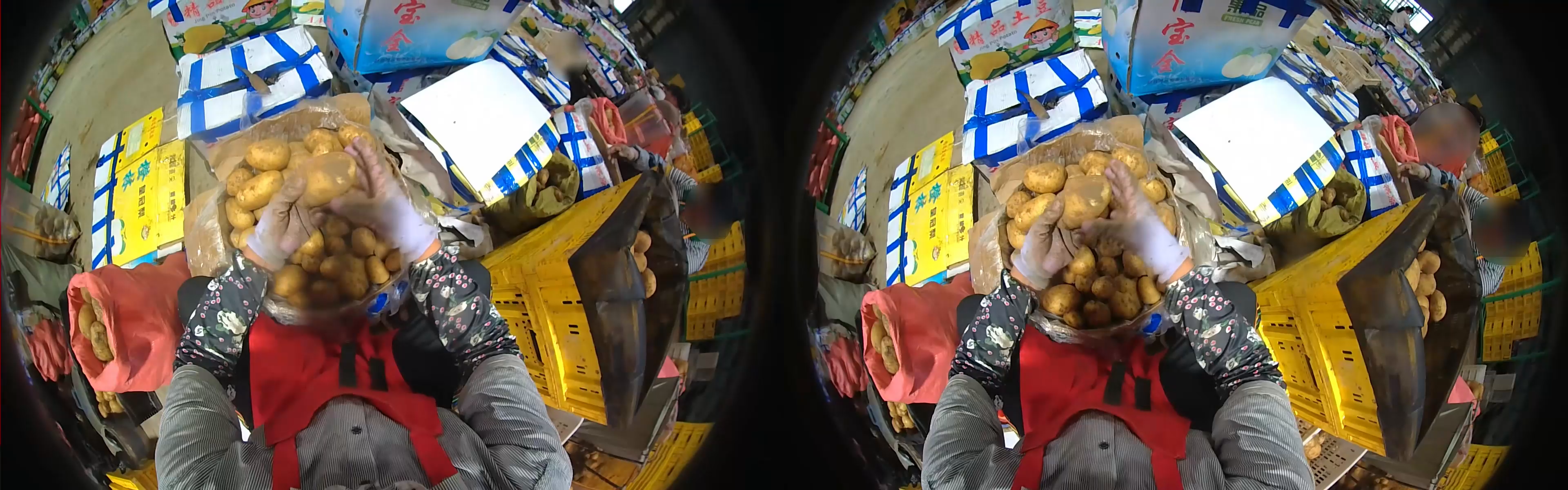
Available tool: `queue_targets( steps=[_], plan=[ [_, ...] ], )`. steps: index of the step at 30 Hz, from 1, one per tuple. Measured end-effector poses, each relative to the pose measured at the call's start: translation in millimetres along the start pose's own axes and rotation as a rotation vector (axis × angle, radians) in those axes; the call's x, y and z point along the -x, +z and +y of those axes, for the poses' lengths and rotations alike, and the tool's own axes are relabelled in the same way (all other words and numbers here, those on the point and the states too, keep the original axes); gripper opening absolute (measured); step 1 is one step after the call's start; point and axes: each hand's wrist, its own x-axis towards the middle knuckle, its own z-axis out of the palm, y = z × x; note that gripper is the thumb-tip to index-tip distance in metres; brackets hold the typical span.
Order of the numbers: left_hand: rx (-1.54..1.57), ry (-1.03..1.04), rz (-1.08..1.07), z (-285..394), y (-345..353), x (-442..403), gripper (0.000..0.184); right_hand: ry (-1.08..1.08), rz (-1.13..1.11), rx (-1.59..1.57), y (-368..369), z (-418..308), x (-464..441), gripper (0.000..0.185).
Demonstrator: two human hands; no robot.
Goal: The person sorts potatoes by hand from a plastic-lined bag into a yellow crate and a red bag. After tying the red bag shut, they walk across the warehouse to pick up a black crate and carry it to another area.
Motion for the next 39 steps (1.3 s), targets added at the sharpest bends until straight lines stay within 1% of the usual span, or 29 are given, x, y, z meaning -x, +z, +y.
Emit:
queue_targets(
  steps=[1,2,5,6,8,9,10,13,15,16,17,19,20,21,23,25,26,28,29,31,32,33,34,35,36,37,38,39],
  plan=[
    [0.217,-0.08,0.065,-1.7,1.4,-1.1,0.051,0.044,-0.019,-0.035,7.1,3.8,3.9,0.077],
    [-0.153,0.096,-0.082,-8.3,-10.8,-6.5,0.047,0.089,-0.032,-0.072,10.5,6.5,6.6,0.082],
    [-1.052,0.387,0.132,-4.7,-24.6,-19.5,0.049,0.103,0.028,0.281,-4.0,10.6,0.1,0.084],
    [-1.305,0.591,0.173,-7.5,-1.8,-9.3,0.051,0.105,0.072,0.328,0.5,6.1,3.3,0.078],
    [-1.477,0.634,0.104,-8.8,7.4,-9.5,0.052,-0.025,-0.032,0.668,-1.2,4.2,3.8,0.074],
    [-1.499,0.593,0.122,-10.4,15.9,-4.8,0.051,-0.091,-0.081,0.836,1.5,4.6,3.8,0.072],
    [-1.52,0.553,0.139,-12.0,24.2,-0.3,0.051,-0.064,-0.07,0.87,6.1,6.6,5.5,0.072],
    [-1.783,0.434,0.199,-8.0,26.2,3.2,0.046,0.021,-0.028,0.985,12.7,10.0,16.1,0.069],
    [-1.593,0.494,0.263,-8.7,-4.1,-8.2,0.043,-0.035,-0.067,0.98,15.9,2.5,14.9,0.069],
    [-1.506,0.49,0.26,-7.5,-6.7,-8.6,0.042,-0.065,-0.09,0.979,17.2,-1.1,13.8,0.069],
    [-1.42,0.487,0.257,-6.5,-9.2,-8.9,0.041,-0.045,-0.079,0.991,18.1,-1.5,15.2,0.068],
    [-1.273,0.406,0.184,-1.6,7.7,-0.5,0.039,-0.003,-0.054,1.012,21.3,0.2,18.3,0.068],
    [-1.163,0.404,0.13,-3.3,1.5,-4.9,0.038,0.055,-0.067,0.973,20.3,1.4,17.1,0.068],
    [-1.288,0.41,0.122,-1.7,3.0,-2.6,0.039,0.115,-0.078,0.933,18.0,3.0,14.4,0.067],
    [-1.513,0.435,0.115,-0.1,6.7,2.3,0.039,0.105,-0.074,0.942,15.9,7.6,15.2,0.068],
    [-1.697,0.488,0.128,-1.8,7.9,3.4,0.04,-0.041,-0.045,1.039,18.9,11.6,17.5,0.07],
    [-1.78,0.521,0.136,-1.8,8.2,3.1,0.04,-0.005,-0.047,0.978,19.5,10.8,17.7,0.07],
    [-1.511,0.572,0.09,-1.0,-7.0,-5.2,0.04,0.067,-0.05,0.863,21.7,2.4,17.1,0.072],
    [-1.371,0.592,0.067,-0.4,-15.2,-8.8,0.041,0.103,-0.045,0.749,20.0,-0.1,18.5,0.071],
    [-1.108,0.466,0.166,6.6,-22.3,-11.3,0.037,0.181,-0.034,0.523,13.3,-3.9,23.6,0.07],
    [-0.978,0.402,0.208,12.1,-25.6,-12.3,0.036,0.224,0.079,0.389,1.5,0.0,27.4,0.066],
    [-0.97,0.419,0.264,18.6,-25.2,-10.5,0.034,0.247,0.114,0.327,-1.8,-44.9,33.9,0.056],
    [-0.96,0.438,0.321,27.1,-21.4,-6.0,0.033,0.092,0.083,0.289,-24.6,-67.3,41.5,0.042],
    [-0.947,0.456,0.382,35.0,-18.8,-1.7,0.032,-0.006,0.177,0.105,-29.9,-101.6,53.6,0.031],
    [-1.094,0.463,0.403,40.8,-18.3,3.8,0.032,-0.069,0.447,0.064,-41.4,-131.9,72.5,0.047],
    [-1.246,0.46,0.425,45.6,-20.8,9.3,0.032,-0.189,0.604,0.034,-58.0,-166.2,88.9,0.05],
    [-1.354,0.406,0.402,50.1,-27.5,13.0,0.032,-0.311,0.756,0.021,-74.6,-200.6,105.1,0.053],
    [-1.456,0.411,0.35,53.0,-41.7,14.7,0.033,-0.428,0.751,-0.141,-95.5,-236.4,118.3,0.056]
  ],
)
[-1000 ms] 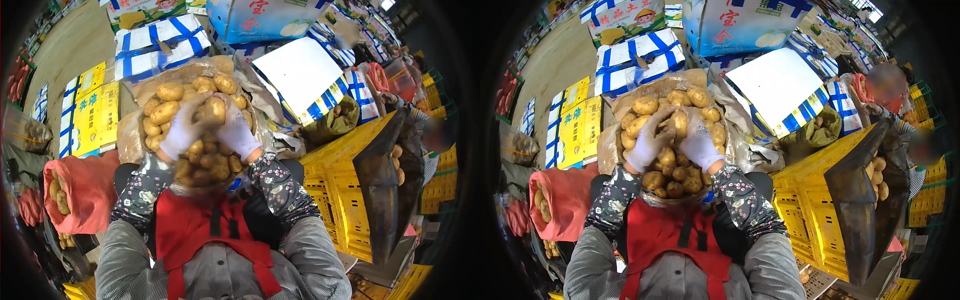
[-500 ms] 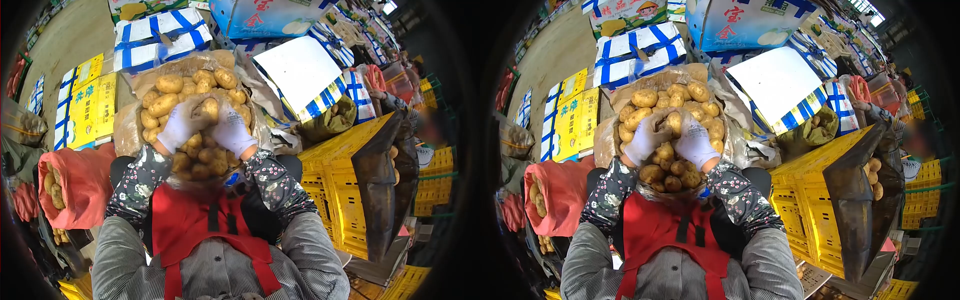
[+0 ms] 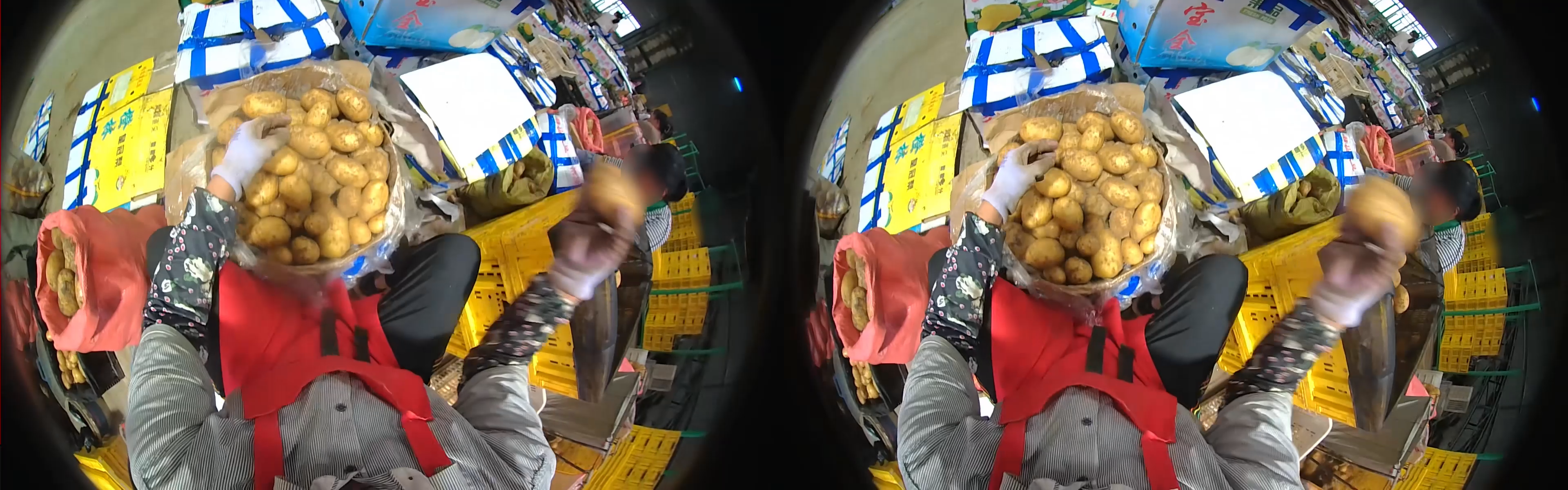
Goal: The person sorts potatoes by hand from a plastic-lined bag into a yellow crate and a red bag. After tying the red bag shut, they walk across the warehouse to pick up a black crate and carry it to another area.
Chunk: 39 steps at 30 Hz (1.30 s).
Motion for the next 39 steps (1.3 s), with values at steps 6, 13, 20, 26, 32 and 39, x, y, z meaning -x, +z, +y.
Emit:
queue_targets(
  steps=[6,13,20,26,32,39],
  plan=[
    [-0.79,0.23,-0.238,3.3,15.0,34.0,0.035,0.031,-0.314,-0.554,-56.3,-76.6,-31.9,0.052],
    [-1.509,0.447,-0.333,-65.3,79.3,37.6,0.029,0.48,-0.337,-0.13,20.3,136.2,16.2,0.04],
    [-0.147,0.321,-0.382,-20.4,59.5,30.1,0.063,1.008,-0.41,0.271,21.8,251.6,78.7,0.037],
    [0.7,-0.018,-0.35,-0.5,60.2,35.2,0.072,0.591,-0.913,0.597,51.7,242.5,94.3,0.065],
    [0.788,-0.064,-0.374,27.6,57.5,37.3,0.064,0.25,-0.959,0.66,66.8,232.2,91.6,0.067],
    [1.02,-0.196,-0.463,24.2,51.7,38.9,0.042,0.684,-0.826,0.393,74.5,214.9,96.4,0.065]
  ],
)
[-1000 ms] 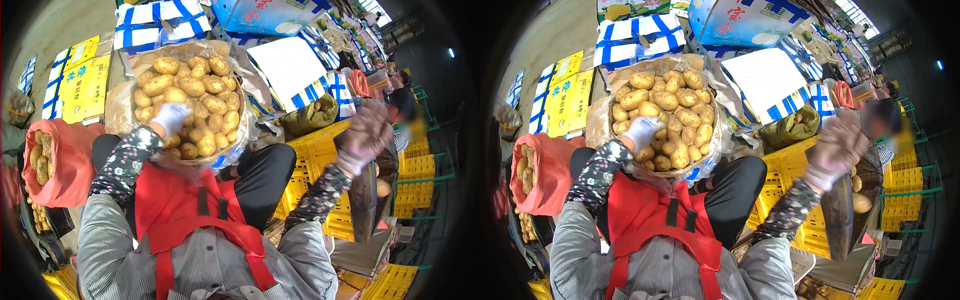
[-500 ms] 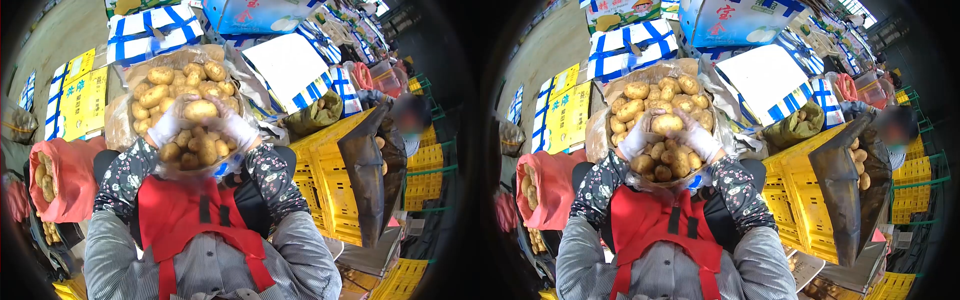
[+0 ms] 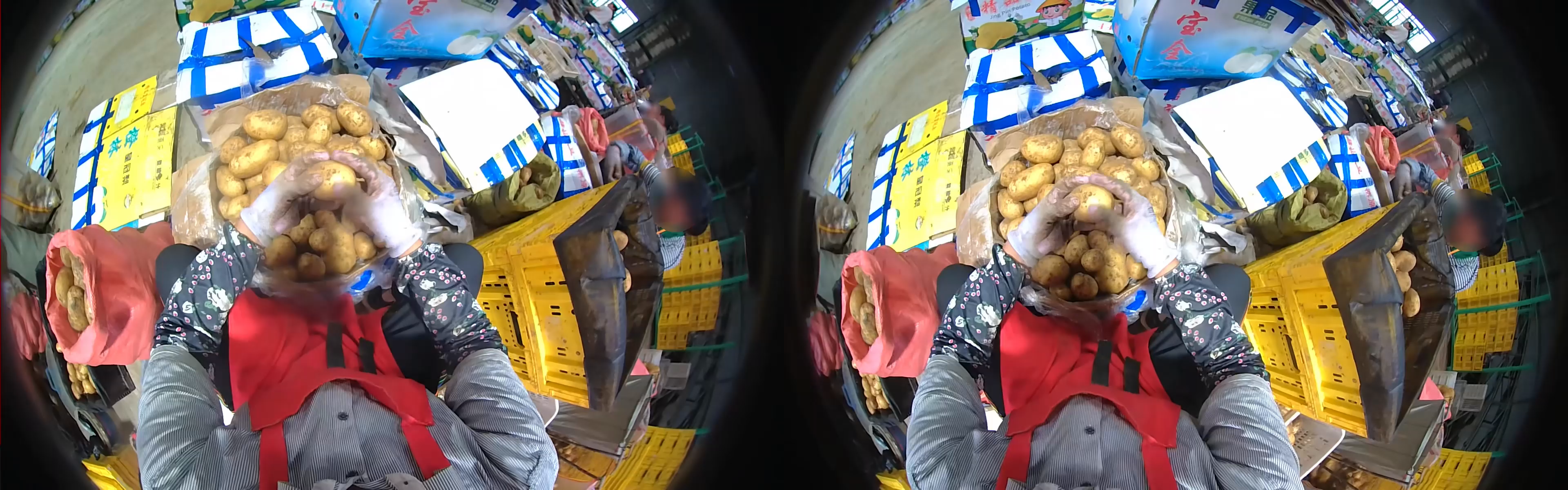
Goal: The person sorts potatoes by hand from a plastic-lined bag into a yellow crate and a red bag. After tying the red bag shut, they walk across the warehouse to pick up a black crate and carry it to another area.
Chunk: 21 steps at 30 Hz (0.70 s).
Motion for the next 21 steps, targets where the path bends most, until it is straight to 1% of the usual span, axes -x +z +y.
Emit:
queue_targets(
  steps=[1,2,4,5,7,8,11,13,14,15,16,17,18,19,21],
  plan=[
    [0.006,0.036,0.01,-1.1,1.3,-0.8,0.04,0.041,0.028,-0.055,1.1,0.8,0.0,0.066],
    [-0.064,0.063,0.052,-0.1,1.5,-2.7,0.039,-0.065,0.092,0.156,-1.9,23.6,-7.4,0.067],
    [-0.209,0.106,0.145,2.3,-1.6,-4.1,0.037,-0.124,0.117,0.229,1.5,33.8,-9.1,0.069],
    [-0.19,0.104,0.123,4.6,-5.3,-4.8,0.036,-0.153,0.131,0.265,3.1,38.9,-10.2,0.069],
    [-0.144,0.1,0.067,8.8,-11.9,-10.7,0.035,-0.111,0.069,0.111,0.4,27.3,-7.1,0.068],
    [-0.175,0.11,0.179,14.1,-15.0,-14.5,0.032,-0.167,0.109,0.179,-1.7,18.1,-3.1,0.063],
    [-0.867,0.099,0.527,30.9,-50.4,-21.8,0.029,-0.193,0.384,0.066,-24.9,-22.2,19.9,0.052],
    [-1.287,0.094,0.552,39.0,-76.4,-19.6,0.031,-0.264,0.472,-0.279,-59.3,-61.3,51.6,0.054],
    [-1.496,0.087,0.556,40.4,-81.9,-17.8,0.031,-0.41,0.557,-0.448,-77.9,-76.9,69.0,0.058],
    [-1.641,0.058,0.559,40.4,-78.9,-15.1,0.035,-0.509,0.465,-0.689,-119.7,-89.9,88.6,0.058],
    [-1.786,0.027,0.556,39.4,-72.1,-12.3,0.04,-0.657,0.281,-0.778,-140.6,-118.4,106.2,0.058],
    [-1.93,-0.003,0.551,35.8,-64.6,-10.3,0.044,-0.783,0.208,-0.83,-150.9,-146.3,122.1,0.063],
    [-2.068,-0.115,0.548,25.2,-59.4,-11.1,0.057,-0.907,0.2,-0.923,-172.4,-160.9,140.1,0.069],
    [-2.138,-0.192,0.474,14.8,-61.5,-14.0,0.066,-0.915,0.176,-1.002,-195.8,-171.1,158.2,0.074],
    [-2.265,0.009,0.493,-13.6,-72.5,-11.0,0.068,-0.903,0.086,-0.889,-187.7,-178.9,159.1,0.063]
  ],
)
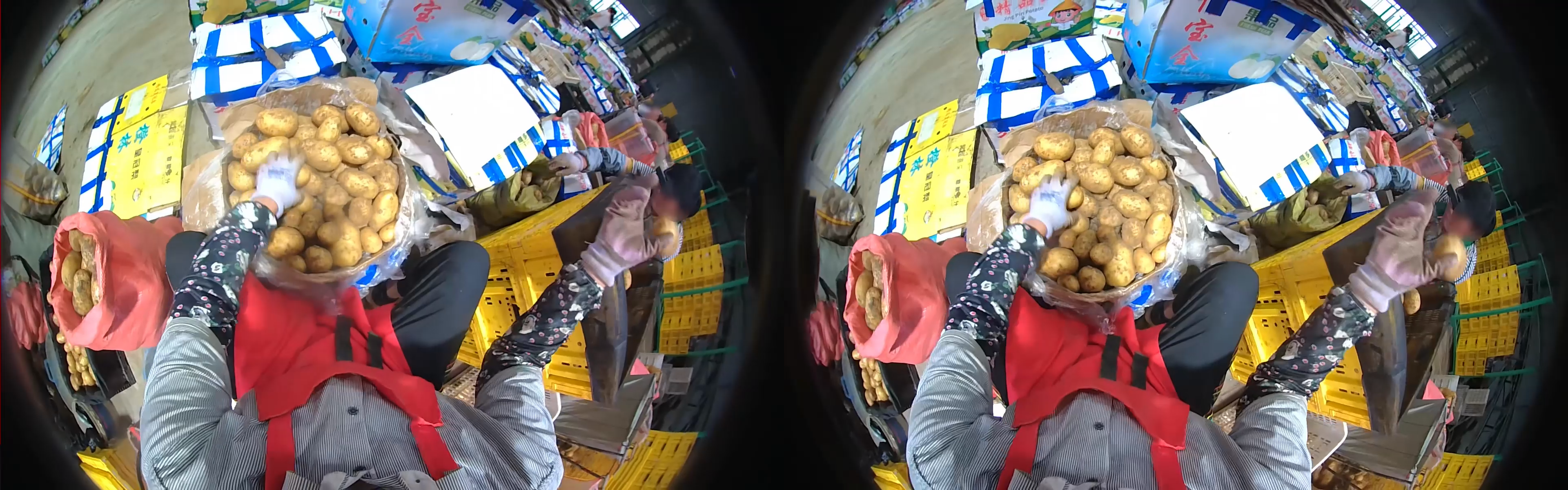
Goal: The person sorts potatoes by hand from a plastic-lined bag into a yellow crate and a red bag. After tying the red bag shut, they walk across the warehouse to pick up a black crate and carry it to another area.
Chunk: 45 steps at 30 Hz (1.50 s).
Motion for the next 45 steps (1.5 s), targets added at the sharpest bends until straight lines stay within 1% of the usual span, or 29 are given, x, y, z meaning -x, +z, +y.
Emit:
queue_targets(
  steps=[2,4,5,6,8,10,13,16,17,20,23,24,26,28,29,30,31,32,33,34,36,37,38,39,41,42,43,44,45],
  plan=[
    [-0.012,0.026,0.04,-6.0,25.3,-8.5,0.071,-0.037,0.093,0.159,-12.2,17.1,-5.5,0.057],
    [0.205,-0.047,-0.023,-3.7,13.6,-11.5,0.069,0.089,0.154,0.328,-41.3,69.9,8.7,0.047],
    [0.529,-0.026,-0.002,-1.0,9.9,-11.9,0.069,0.157,0.176,0.409,-55.6,96.3,15.8,0.042],
    [0.846,-0.005,0.018,1.4,5.6,-12.8,0.068,0.383,0.288,0.546,-34.1,132.5,28.7,0.041],
    [1.333,0.049,0.017,7.7,-15.0,-10.8,0.068,0.749,0.219,0.702,-70.7,185.7,49.7,0.042],
    [1.69,0.107,-0.028,27.5,-46.9,4.5,0.068,0.89,0.179,0.709,-76.7,231.3,72.2,0.042],
    [1.769,0.207,-0.055,33.7,-69.1,20.5,0.067,1.186,0.222,0.352,-85.9,272.9,95.0,0.05],
    [1.926,0.263,-0.154,42.3,-80.3,24.7,0.067,1.159,0.101,0.097,-58.3,288.2,102.4,0.059],
    [1.831,0.343,-0.157,41.0,-77.0,20.4,0.066,1.106,0.112,0.168,-55.0,289.6,103.1,0.059],
    [2.012,0.172,-0.234,51.4,-94.9,26.3,0.061,0.951,0.095,0.349,-60.4,300.4,100.9,0.058],
    [1.875,0.091,0.004,36.0,-61.8,15.1,0.047,0.67,0.039,0.63,-69.4,306.0,97.6,0.055],
    [1.835,-0.04,0.038,22.4,-52.2,7.9,0.041,0.592,0.018,0.729,-71.0,304.1,96.1,0.054],
    [1.735,-0.315,0.101,-17.1,-37.1,-5.5,0.03,0.672,0.163,0.59,-50.5,267.4,78.8,0.054],
    [1.12,-0.388,0.079,-49.3,-31.4,-9.9,0.022,0.518,0.35,0.441,-53.8,218.1,67.9,0.041],
    [0.878,-0.367,-0.002,-46.5,-55.3,-1.2,0.032,0.287,0.584,0.104,-73.9,181.3,57.6,0.04],
    [0.665,-0.369,-0.064,-40.4,-57.5,4.6,0.038,0.085,0.437,0.323,-33.1,152.3,40.4,0.048],
    [0.449,-0.359,-0.127,-32.9,-59.4,10.6,0.045,0.093,0.233,-0.032,-16.2,112.5,18.7,0.058],
    [0.233,-0.34,-0.187,-28.7,-60.4,15.2,0.052,0.089,0.111,-0.143,-6.8,76.0,5.4,0.068],
    [0.171,-0.335,-0.309,-28.4,-43.3,17.3,0.069,0.009,0.093,-0.159,-1.6,41.6,-4.3,0.073],
    [0.126,-0.33,-0.468,-19.2,-42.7,17.1,0.073,-0.069,0.071,-0.172,0.1,13.7,-11.6,0.079],
    [0.062,-0.34,-0.456,-2.7,-20.7,22.4,0.072,0.014,-0.01,-0.202,-7.7,-16.3,-18.1,0.089],
    [0.069,-0.376,-0.42,2.4,-14.9,27.3,0.071,0.138,-0.135,-0.111,-10.5,-18.1,-20.0,0.091],
    [0.075,-0.411,-0.383,6.7,-10.7,29.1,0.07,-0.012,-0.079,-0.032,-21.4,-11.8,-23.6,0.087],
    [0.127,-0.467,-0.359,7.9,-7.4,26.0,0.069,0.065,-0.045,0.03,-30.5,-1.8,-22.2,0.077],
    [0.274,-0.472,-0.23,-0.9,2.8,24.9,0.066,0.369,-0.105,-0.183,-39.0,59.3,-13.6,0.067],
    [0.342,-0.471,-0.168,-11.6,11.8,24.8,0.064,0.304,0.099,-0.049,-57.7,91.2,-2.8,0.065],
    [0.624,-0.586,-0.184,-32.8,33.2,12.4,0.062,0.214,0.228,0.288,-54.4,132.3,13.0,0.056],
    [1.068,-0.531,-0.233,-56.3,60.5,1.3,0.055,0.474,0.349,0.289,-72.1,158.0,20.6,0.045],
    [1.394,-0.617,-0.297,-49.3,32.0,4.0,0.05,0.633,0.338,0.408,-78.5,185.2,33.6,0.034]
  ],
)
